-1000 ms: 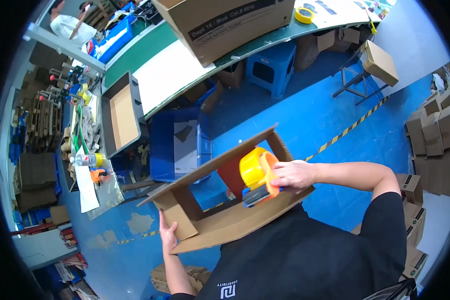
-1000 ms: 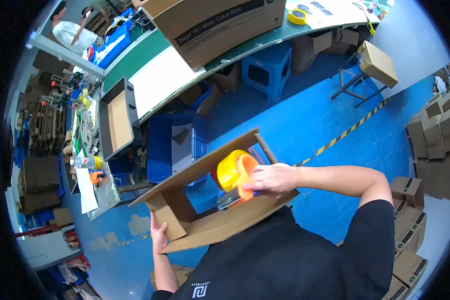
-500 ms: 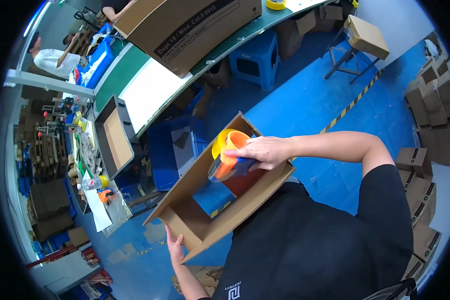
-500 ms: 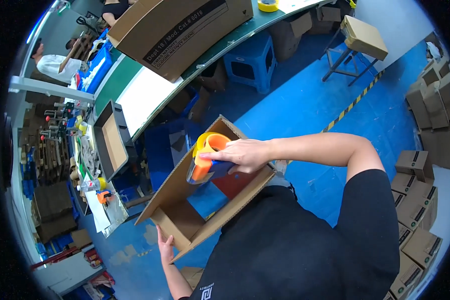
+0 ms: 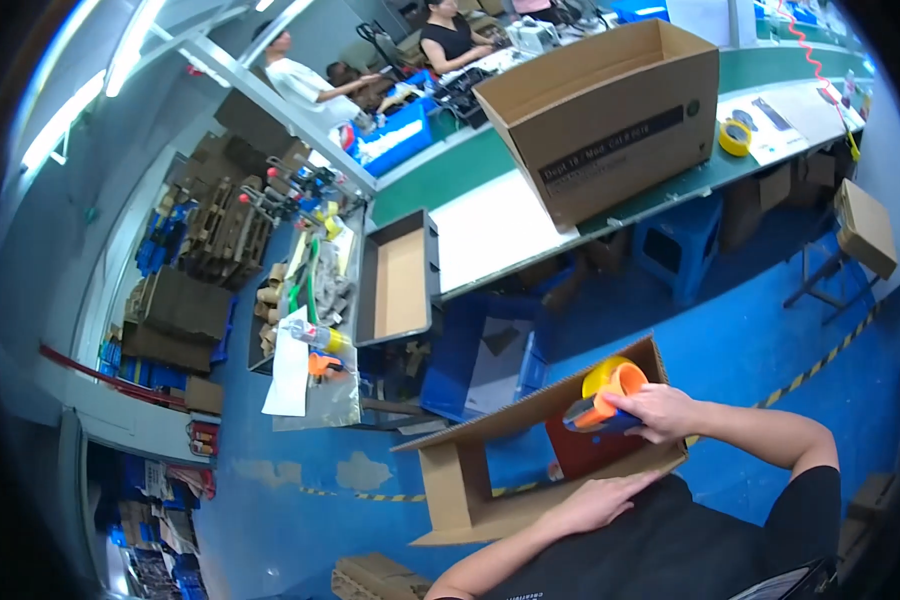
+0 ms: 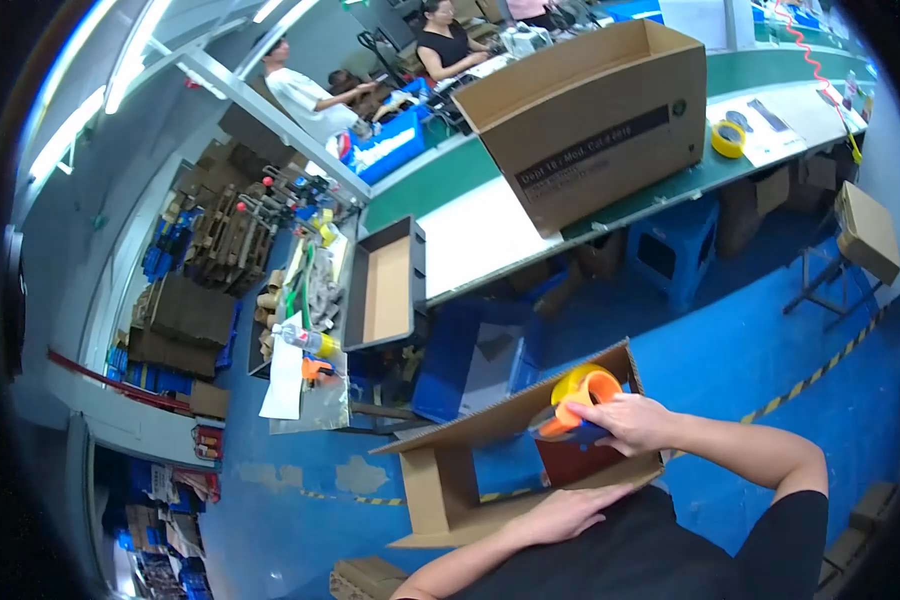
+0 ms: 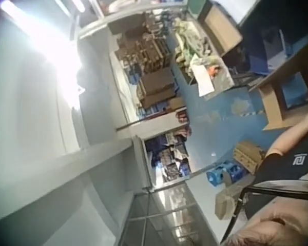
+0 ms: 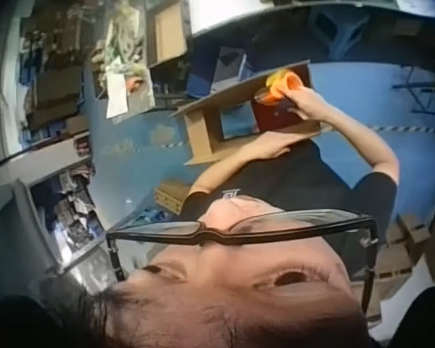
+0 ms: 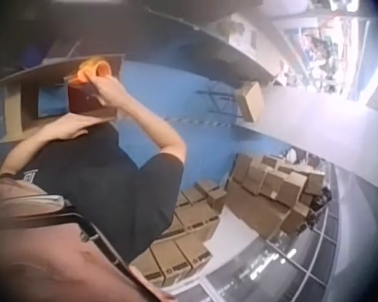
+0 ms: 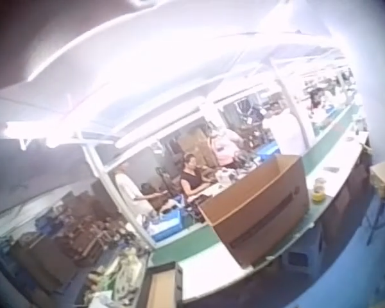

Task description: Assembling cardboard boxes and sealing them with packing tape.

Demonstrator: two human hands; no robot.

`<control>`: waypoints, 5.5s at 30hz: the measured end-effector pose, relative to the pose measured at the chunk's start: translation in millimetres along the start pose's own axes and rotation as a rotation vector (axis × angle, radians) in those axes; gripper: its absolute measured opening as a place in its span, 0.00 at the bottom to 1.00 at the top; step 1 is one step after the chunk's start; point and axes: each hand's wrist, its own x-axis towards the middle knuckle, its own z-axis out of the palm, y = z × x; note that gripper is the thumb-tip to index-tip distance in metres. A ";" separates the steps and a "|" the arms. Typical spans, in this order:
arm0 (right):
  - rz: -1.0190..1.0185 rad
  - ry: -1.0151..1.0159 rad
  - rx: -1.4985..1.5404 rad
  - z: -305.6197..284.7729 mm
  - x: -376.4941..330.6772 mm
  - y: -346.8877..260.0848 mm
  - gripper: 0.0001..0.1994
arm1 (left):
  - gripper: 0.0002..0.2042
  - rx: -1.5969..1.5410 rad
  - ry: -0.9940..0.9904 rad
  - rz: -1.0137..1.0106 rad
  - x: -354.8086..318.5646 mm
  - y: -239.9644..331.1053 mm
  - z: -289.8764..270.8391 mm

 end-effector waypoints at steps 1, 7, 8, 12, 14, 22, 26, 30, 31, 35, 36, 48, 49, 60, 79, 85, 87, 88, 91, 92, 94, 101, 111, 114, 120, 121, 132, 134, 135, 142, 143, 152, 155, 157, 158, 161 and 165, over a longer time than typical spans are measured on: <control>0.018 -0.023 -0.029 1.1 -1.6 -0.8 0.43 | 0.28 0.018 -0.037 -0.019 4.6 -1.8 3.7; -0.119 -0.096 0.029 15.2 8.4 -15.3 0.38 | 0.32 0.045 -0.111 0.007 21.9 6.2 6.3; -0.102 -0.173 -0.005 11.9 13.5 -20.6 0.38 | 0.29 0.003 -0.122 -0.109 21.2 17.6 -3.1; -0.121 -0.100 0.066 35.8 16.1 -17.0 0.39 | 0.19 -0.209 0.153 0.005 -44.4 8.9 -24.9; -0.119 -0.190 0.153 53.1 23.3 -8.9 0.41 | 0.13 -0.308 0.363 -0.251 -112.0 3.9 -58.0; -0.174 -0.112 0.344 112.6 36.3 33.6 0.41 | 0.41 -0.675 0.854 -0.702 -340.4 -58.8 11.7; -0.183 0.000 0.413 121.1 40.9 35.1 0.41 | 0.51 -1.089 1.104 -0.571 -351.2 -81.0 66.8; -0.185 0.041 0.414 122.9 35.6 36.5 0.42 | 0.43 -1.046 1.316 -0.697 -305.0 -94.1 82.9; -0.184 0.041 0.421 122.1 34.4 36.6 0.43 | 0.43 -1.052 1.320 -0.704 -311.9 -95.7 84.1; -0.325 0.090 0.383 121.7 45.2 42.4 0.44 | 0.34 -1.308 1.060 -0.628 -342.3 -101.6 40.5; -0.361 0.097 0.377 125.0 50.1 43.2 0.44 | 0.34 -1.021 0.805 -0.791 -341.4 -105.0 25.8; -0.127 -0.049 0.339 124.0 30.1 32.8 0.39 | 0.43 -0.270 -0.148 -0.833 -272.9 -84.9 12.9; -0.180 0.026 0.329 127.6 28.5 33.6 0.40 | 0.43 -0.387 -0.096 -0.650 -284.9 -90.9 27.1; -0.306 -0.077 0.300 133.9 37.1 35.3 0.37 | 0.34 0.126 -0.382 -0.684 -238.0 -102.9 -52.8; -0.110 -0.206 0.476 113.2 36.2 24.8 0.42 | 0.35 0.015 -0.246 -0.827 -224.3 -151.5 -77.7; -0.314 -0.171 0.489 10.4 90.2 -11.0 0.45 | 0.41 0.213 -0.007 -0.930 -243.4 -195.7 -89.5; -0.153 -0.042 0.523 -9.1 118.5 -7.9 0.45 | 0.36 0.258 0.080 -0.881 -225.7 -215.3 -96.1; -0.191 0.103 0.483 -1.6 130.3 10.8 0.46 | 0.36 0.227 0.115 -0.878 -211.3 -208.0 -110.7; -0.026 0.207 0.421 -7.4 135.4 25.3 0.46 | 0.36 0.188 0.135 -0.822 -194.2 -189.5 -119.2; -0.022 0.286 0.384 0.0 131.4 35.3 0.46 | 0.36 0.254 0.155 -0.770 -191.6 -181.9 -121.0; -0.001 0.376 0.347 16.6 119.2 41.7 0.47 | 0.37 0.279 0.157 -0.746 -192.1 -162.8 -117.7; 0.085 0.535 0.458 -22.1 60.8 3.7 0.51 | 0.26 0.602 -0.062 -0.463 -176.0 -33.3 -68.5; 0.191 0.402 0.053 -58.4 163.7 52.3 0.45 | 0.20 0.362 0.146 -0.251 -180.8 -56.4 -11.1; 0.146 0.399 0.102 -0.6 155.1 80.2 0.47 | 0.20 0.274 0.163 -0.248 -180.5 -64.5 -2.6; 0.328 -0.108 0.008 1.9 145.9 52.2 0.46 | 0.19 0.185 0.221 -0.250 -180.4 -82.9 -6.1; 0.359 -0.148 0.025 6.4 142.8 54.0 0.46 | 0.19 0.187 0.220 -0.238 -179.3 -87.3 -5.8; 0.205 -0.094 0.008 12.5 129.3 25.8 0.47 | 0.23 0.244 -0.141 -0.558 -154.2 -96.6 -47.6; 0.221 -0.077 0.019 7.2 127.5 30.3 0.47 | 0.22 0.190 -0.084 -0.504 -155.1 -99.0 -44.7; 0.235 -0.077 0.027 3.5 128.4 31.0 0.47 | 0.21 0.138 -0.034 -0.435 -154.6 -98.5 -44.1; 0.354 -0.051 0.044 -2.4 142.7 42.0 0.47 | 0.17 0.318 0.203 -0.196 -188.5 -72.3 -3.8; 0.325 0.044 0.053 -6.5 136.5 46.4 0.47 | 0.17 0.334 0.196 -0.166 -188.7 -70.3 -1.0; 0.230 0.514 0.069 -68.8 77.6 42.2 0.46 | 0.18 0.014 -0.016 -0.308 -202.3 -107.4 20.3; 0.285 0.660 0.063 -84.5 3.8 35.5 0.47 | 0.22 0.022 -0.126 -0.332 -176.3 -111.2 2.8; 0.368 0.883 -0.021 -85.9 -54.1 31.8 0.48 | 0.19 -0.073 -0.084 -0.418 -154.9 -61.7 -29.1; 0.456 0.931 0.084 -91.0 -80.0 25.4 0.48 | 0.18 -0.123 -0.053 -0.475 -147.3 -31.5 -44.2; 0.544 1.080 0.094 -100.1 -164.1 32.7 0.48 | 0.18 0.004 -0.102 -0.614 -96.7 50.7 -87.5; 0.760 1.289 0.142 -110.0 -299.1 67.3 0.49 | 0.18 -0.003 -0.163 -0.712 -19.2 105.4 -103.3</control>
